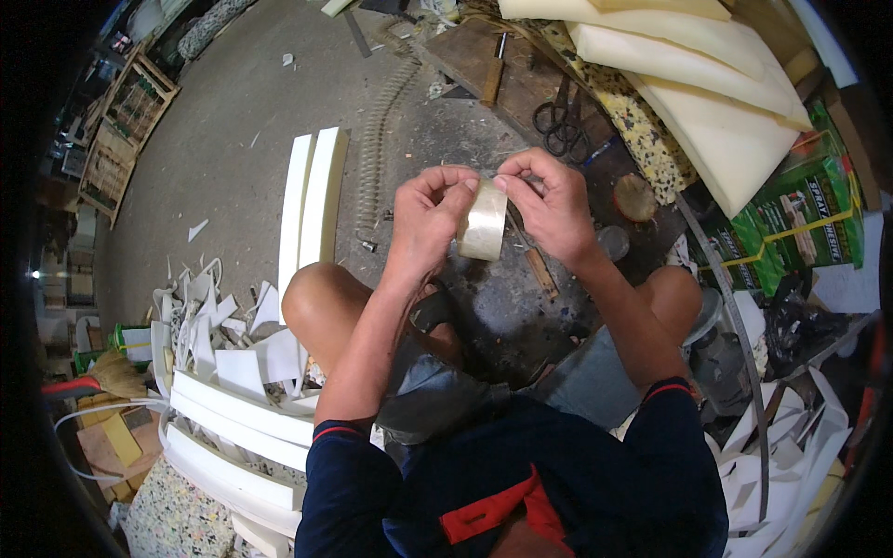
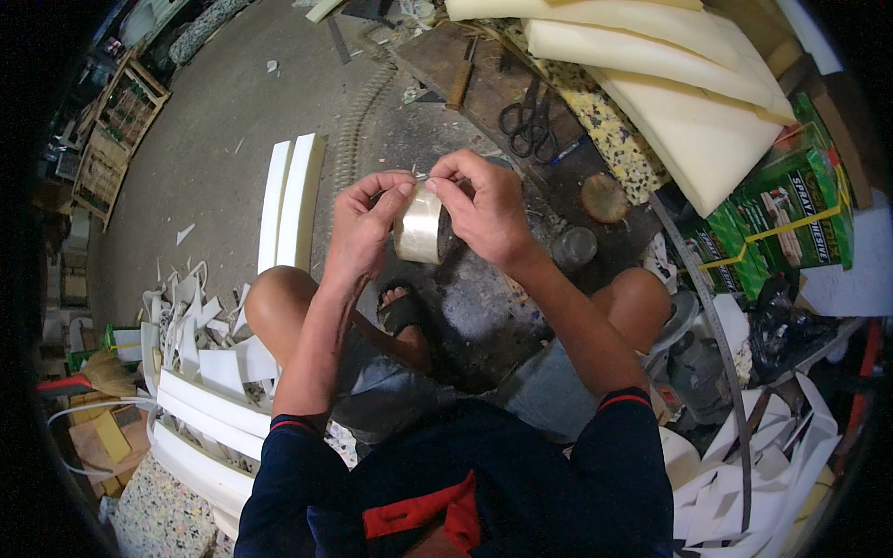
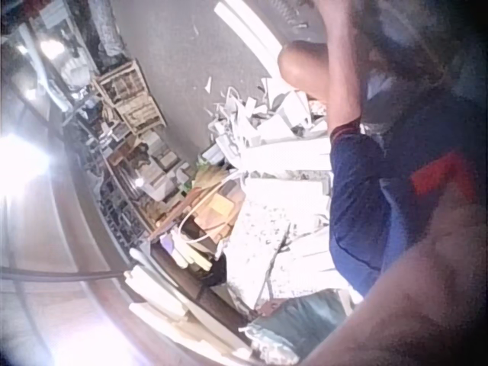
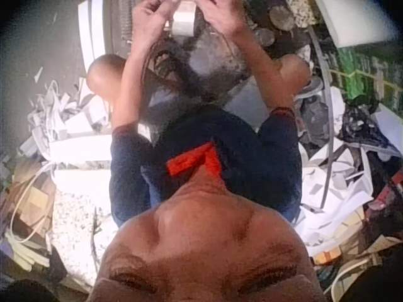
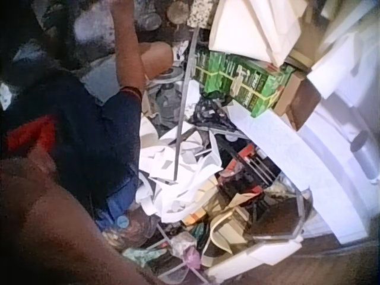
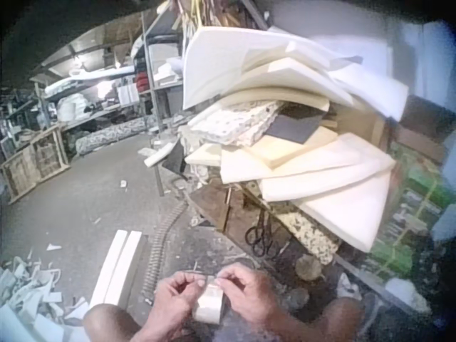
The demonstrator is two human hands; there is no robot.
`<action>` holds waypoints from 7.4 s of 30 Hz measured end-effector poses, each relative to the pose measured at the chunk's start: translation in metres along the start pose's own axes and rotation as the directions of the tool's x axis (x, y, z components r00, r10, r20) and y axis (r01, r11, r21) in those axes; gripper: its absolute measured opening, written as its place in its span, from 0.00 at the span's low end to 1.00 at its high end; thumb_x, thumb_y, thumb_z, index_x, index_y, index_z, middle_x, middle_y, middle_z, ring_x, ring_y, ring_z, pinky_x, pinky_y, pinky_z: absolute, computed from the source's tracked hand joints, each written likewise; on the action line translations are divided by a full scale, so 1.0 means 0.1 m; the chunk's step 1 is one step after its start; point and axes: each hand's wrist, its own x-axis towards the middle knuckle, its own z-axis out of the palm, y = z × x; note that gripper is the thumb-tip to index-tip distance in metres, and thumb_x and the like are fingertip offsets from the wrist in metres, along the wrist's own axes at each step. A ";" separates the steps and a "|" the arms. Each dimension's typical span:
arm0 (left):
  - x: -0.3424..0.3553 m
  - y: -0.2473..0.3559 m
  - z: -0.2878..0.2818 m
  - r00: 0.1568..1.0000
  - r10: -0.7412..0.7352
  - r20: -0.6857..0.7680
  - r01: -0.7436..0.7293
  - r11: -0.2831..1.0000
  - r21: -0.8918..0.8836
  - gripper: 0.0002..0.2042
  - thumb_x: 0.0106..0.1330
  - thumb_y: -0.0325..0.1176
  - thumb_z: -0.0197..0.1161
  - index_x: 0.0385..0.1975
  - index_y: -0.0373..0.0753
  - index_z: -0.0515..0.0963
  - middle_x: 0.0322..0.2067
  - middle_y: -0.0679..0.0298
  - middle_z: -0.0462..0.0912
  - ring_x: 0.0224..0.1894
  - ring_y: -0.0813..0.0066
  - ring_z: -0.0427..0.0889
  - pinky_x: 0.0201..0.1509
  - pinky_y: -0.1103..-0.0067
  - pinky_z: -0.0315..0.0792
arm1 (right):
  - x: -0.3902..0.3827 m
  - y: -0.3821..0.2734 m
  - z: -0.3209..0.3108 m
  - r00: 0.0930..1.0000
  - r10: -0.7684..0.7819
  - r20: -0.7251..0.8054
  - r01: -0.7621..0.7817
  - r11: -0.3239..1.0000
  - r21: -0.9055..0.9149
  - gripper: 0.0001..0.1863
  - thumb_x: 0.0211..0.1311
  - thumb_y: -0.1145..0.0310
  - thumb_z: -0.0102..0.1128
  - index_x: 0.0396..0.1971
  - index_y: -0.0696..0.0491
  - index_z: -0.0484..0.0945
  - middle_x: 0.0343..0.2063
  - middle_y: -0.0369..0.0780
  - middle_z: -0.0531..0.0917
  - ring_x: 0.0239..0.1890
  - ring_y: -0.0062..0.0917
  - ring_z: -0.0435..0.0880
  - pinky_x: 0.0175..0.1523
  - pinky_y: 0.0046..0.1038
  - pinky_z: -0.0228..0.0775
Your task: The person sits on the floor and uses a wrench to tighten a bolt on a small mechanical part. They briefly handle a roll of tape and then continue tightening the bolt with the wrench before placing the part down.
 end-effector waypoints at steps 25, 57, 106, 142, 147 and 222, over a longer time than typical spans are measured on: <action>0.04 -0.04 -0.04 0.993 0.100 0.063 -0.097 0.994 -0.050 0.09 0.70 0.32 0.64 0.40 0.32 0.82 0.44 0.63 0.83 0.41 0.82 0.78 0.47 0.82 0.72 | 0.01 -0.05 -0.06 0.995 -0.096 -0.014 0.095 0.994 -0.045 0.06 0.63 0.81 0.62 0.39 0.61 0.82 0.34 0.39 0.84 0.37 0.16 0.81 0.42 0.21 0.73; -0.05 -0.04 0.07 0.957 0.284 0.063 -0.289 0.954 0.076 0.23 0.62 0.18 0.66 0.59 0.35 0.75 0.53 0.59 0.77 0.50 0.74 0.78 0.54 0.78 0.76 | -0.03 -0.04 -0.05 0.975 -0.221 -0.009 0.216 0.962 -0.167 0.05 0.60 0.79 0.62 0.35 0.59 0.76 0.48 0.49 0.78 0.48 0.44 0.81 0.52 0.38 0.73; -0.03 -0.35 0.04 0.973 0.225 0.045 -0.227 0.973 0.039 0.20 0.62 0.19 0.69 0.53 0.33 0.74 0.38 0.64 0.80 0.34 0.86 0.75 0.38 0.85 0.73 | -0.17 0.12 0.02 0.998 -0.062 -0.013 0.058 0.977 -0.205 0.04 0.57 0.77 0.63 0.30 0.61 0.78 0.37 0.52 0.81 0.42 0.46 0.83 0.47 0.38 0.75; -0.29 -0.21 -0.10 0.813 0.563 -0.147 -0.484 0.794 0.367 0.18 0.60 0.16 0.46 0.47 0.31 0.79 0.45 0.52 0.82 0.47 0.60 0.83 0.54 0.74 0.75 | -0.44 0.25 0.47 0.841 0.446 0.307 -0.541 0.716 0.441 0.12 0.76 0.64 0.50 0.39 0.57 0.77 0.22 0.31 0.74 0.22 0.09 0.67 0.28 0.18 0.61; -0.24 0.09 -0.28 0.868 0.460 -0.186 -0.319 0.804 0.502 0.14 0.71 0.24 0.52 0.54 0.33 0.77 0.46 0.54 0.83 0.51 0.65 0.82 0.57 0.72 0.74 | -0.36 -0.01 0.37 0.924 0.144 0.354 -0.173 0.984 0.052 0.07 0.67 0.73 0.58 0.42 0.58 0.79 0.27 0.40 0.82 0.28 0.20 0.78 0.35 0.29 0.71; 0.74 -3.34 -1.69 0.956 -0.020 -0.292 0.132 0.919 0.372 0.20 0.70 0.39 0.54 0.58 0.35 0.67 0.38 0.63 0.75 0.40 0.72 0.73 0.47 0.75 0.71 | -0.52 3.28 2.27 0.432 0.901 -0.050 -0.631 0.341 0.697 0.13 0.65 0.56 0.68 0.30 0.48 0.77 0.25 0.28 0.76 0.26 0.14 0.74 0.25 0.22 0.72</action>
